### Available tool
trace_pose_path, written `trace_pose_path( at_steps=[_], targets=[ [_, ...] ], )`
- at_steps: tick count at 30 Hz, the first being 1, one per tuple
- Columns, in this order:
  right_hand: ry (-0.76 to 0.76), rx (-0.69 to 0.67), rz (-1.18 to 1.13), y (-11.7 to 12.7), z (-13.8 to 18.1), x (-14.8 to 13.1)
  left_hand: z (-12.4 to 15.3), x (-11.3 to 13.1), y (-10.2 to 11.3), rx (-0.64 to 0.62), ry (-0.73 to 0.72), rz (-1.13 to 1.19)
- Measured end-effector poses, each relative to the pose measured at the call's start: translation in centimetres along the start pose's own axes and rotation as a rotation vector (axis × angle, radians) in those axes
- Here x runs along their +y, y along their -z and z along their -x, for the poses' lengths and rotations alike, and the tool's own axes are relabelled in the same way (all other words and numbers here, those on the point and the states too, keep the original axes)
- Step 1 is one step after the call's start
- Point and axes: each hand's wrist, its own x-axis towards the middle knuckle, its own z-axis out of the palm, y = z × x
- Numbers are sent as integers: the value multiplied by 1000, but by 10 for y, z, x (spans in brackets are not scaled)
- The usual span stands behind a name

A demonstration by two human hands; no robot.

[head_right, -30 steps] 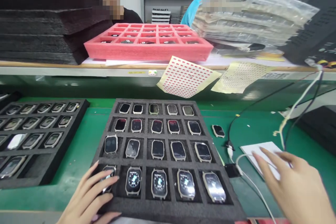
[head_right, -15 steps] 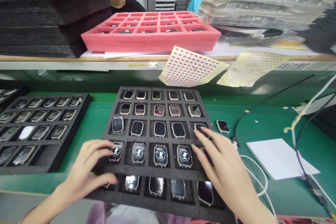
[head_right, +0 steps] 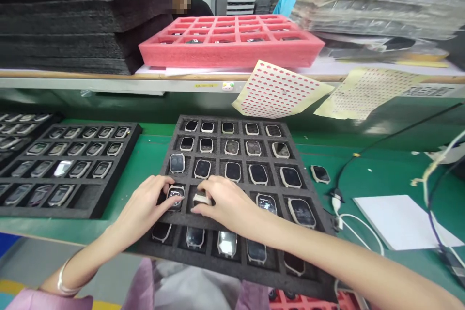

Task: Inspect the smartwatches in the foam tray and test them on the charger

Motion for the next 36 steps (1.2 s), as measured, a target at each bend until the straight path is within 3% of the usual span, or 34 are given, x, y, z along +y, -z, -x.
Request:
trace_pose_path(
  at_steps=[4,8,10,13,17,21,28,36],
  targets=[
    [1,21,-403,10,6,-1,-2,-5,8,21,41,435],
    [-119,-23,-917,30,0,-6,-19,5,16,50,52,1088],
    [-180,-21,-1016,39,-6,-4,-31,11,18,38,111,1378],
    [-245,29,-1042,44,-12,7,-45,19,18,21,217,1578],
    [-223,-8,-1288,36,-11,24,-51,24,9,-26,301,1602],
    [-232,-63,-1412,26,-6,30,-48,25,-5,-96,343,1445],
    [-209,-70,-1365,18,-7,36,-40,22,-14,-78,269,1062],
    [-200,-103,-1330,13,-6,35,-35,24,-17,-9,126,1001]
  ],
)
